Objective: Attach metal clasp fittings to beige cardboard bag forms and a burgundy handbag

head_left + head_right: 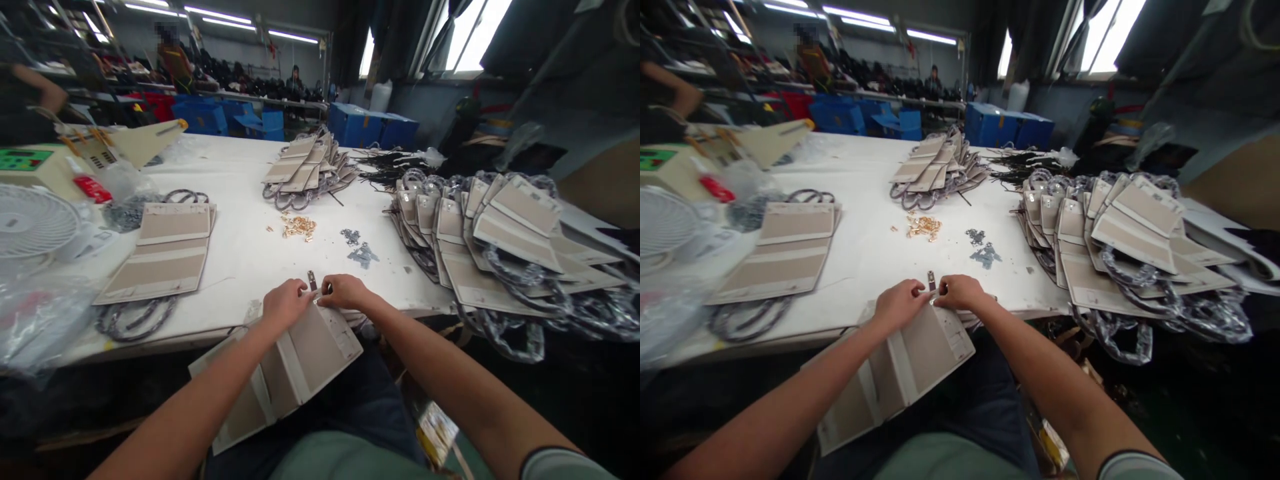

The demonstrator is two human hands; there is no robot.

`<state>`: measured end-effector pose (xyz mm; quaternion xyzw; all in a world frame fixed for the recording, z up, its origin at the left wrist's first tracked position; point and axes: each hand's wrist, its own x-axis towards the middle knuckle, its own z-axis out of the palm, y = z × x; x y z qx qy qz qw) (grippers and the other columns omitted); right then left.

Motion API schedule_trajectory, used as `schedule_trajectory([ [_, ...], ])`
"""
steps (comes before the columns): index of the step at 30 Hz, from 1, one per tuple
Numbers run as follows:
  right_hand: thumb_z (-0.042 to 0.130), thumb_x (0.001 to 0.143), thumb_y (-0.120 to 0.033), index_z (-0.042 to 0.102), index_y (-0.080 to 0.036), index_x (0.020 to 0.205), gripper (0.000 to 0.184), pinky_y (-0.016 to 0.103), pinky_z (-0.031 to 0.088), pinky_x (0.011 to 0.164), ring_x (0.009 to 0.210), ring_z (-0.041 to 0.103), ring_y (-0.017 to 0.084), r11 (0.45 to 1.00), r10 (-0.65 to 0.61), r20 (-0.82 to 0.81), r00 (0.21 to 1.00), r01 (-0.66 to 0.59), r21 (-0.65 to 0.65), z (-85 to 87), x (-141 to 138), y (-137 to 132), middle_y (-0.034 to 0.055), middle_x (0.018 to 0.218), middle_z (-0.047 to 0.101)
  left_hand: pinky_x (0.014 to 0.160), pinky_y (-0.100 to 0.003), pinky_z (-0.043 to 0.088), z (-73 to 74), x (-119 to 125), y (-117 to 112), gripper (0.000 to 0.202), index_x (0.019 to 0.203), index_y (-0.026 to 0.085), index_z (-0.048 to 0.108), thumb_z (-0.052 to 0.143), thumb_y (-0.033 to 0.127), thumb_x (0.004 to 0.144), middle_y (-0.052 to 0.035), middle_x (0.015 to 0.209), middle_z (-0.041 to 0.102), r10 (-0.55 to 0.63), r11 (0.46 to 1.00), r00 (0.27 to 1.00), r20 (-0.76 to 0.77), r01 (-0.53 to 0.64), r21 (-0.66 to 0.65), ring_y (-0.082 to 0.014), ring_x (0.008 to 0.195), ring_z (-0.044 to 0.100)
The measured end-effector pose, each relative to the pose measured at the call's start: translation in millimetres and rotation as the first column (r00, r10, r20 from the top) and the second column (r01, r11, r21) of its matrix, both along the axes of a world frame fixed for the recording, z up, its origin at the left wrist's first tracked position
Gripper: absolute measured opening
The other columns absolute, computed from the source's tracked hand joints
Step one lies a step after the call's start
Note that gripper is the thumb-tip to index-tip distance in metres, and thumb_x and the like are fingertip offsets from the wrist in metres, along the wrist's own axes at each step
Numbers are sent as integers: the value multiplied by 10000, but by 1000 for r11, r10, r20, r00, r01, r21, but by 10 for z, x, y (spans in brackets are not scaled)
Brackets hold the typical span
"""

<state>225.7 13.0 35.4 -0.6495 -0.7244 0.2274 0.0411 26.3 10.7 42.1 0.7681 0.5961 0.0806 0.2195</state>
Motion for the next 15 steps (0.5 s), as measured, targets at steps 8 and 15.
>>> schedule_trajectory([
  [8,784,760,-531,765,-290,939,301,270,414,666,877,682,207,999,6,-6,1000,-6,36,33,2,-46,4,988,780,1312,-570,115,-532,41,-1287,945,1602,221,385,753,562,801,-127,1687,362,-352,877,921,-167,386,287,-370,1552,299],
  [15,717,831,-554,759,-288,973,305,280,429,696,923,692,219,995,-17,12,1000,15,98,7,-43,-189,23,1042,785,1313,-570,83,-494,-141,-1247,898,1628,223,347,648,283,784,-87,1733,269,-431,847,862,-268,489,208,-317,1598,221],
])
